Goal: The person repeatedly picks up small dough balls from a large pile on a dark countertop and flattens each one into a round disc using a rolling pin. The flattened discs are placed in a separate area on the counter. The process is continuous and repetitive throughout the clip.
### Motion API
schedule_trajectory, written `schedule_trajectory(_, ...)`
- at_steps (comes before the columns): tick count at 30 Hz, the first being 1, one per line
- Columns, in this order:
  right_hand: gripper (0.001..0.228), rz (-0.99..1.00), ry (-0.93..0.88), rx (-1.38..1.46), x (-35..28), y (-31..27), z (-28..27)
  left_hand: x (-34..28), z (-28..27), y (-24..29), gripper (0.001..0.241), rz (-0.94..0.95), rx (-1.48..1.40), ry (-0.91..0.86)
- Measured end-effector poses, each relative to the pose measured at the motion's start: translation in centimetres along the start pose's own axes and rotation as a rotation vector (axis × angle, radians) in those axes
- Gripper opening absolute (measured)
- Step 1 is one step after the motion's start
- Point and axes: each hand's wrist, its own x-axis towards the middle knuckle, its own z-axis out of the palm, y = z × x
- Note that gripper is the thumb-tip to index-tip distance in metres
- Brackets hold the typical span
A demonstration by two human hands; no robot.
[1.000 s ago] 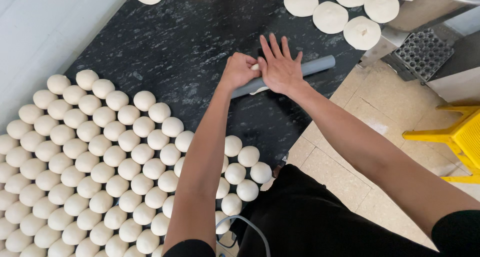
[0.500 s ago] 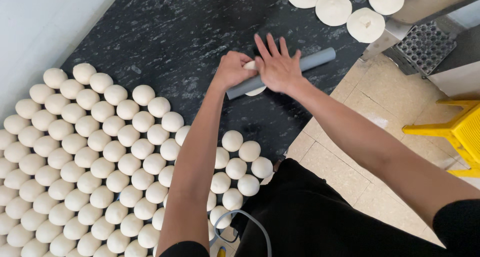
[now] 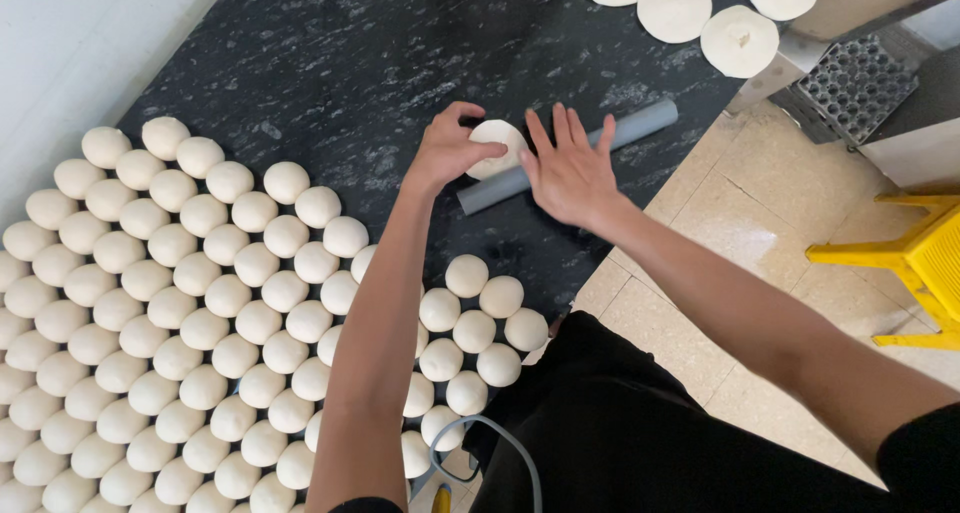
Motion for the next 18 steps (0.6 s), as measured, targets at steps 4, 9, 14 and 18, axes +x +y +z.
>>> schedule_trajectory(4,0.063,0.002,0.061,0.166,6.8,-1.5,-1.6,1.0,-1.1,2.1,0.046,-0.006,0.226,-0.039)
schedule_trajectory(9,0.062,-0.151,0.317,0.096,-2.5,-0.8,1.0,-1.1,-0.2,1.6,0.040,0.001,-0.222,0.118)
schedule_trajectory(14,0.066,-0.112,0.170,-0.034,-5.2,-0.1,1.9,-2.3,0.2,-0.3,0.050,-0.055,-0.126,0.160)
schedule_trajectory(18,0.064,0.022,-0.030,0.090,4.0,-2.2,-0.7,-0.5,-1.1,0.4,0.065,0.026,0.126,0.135)
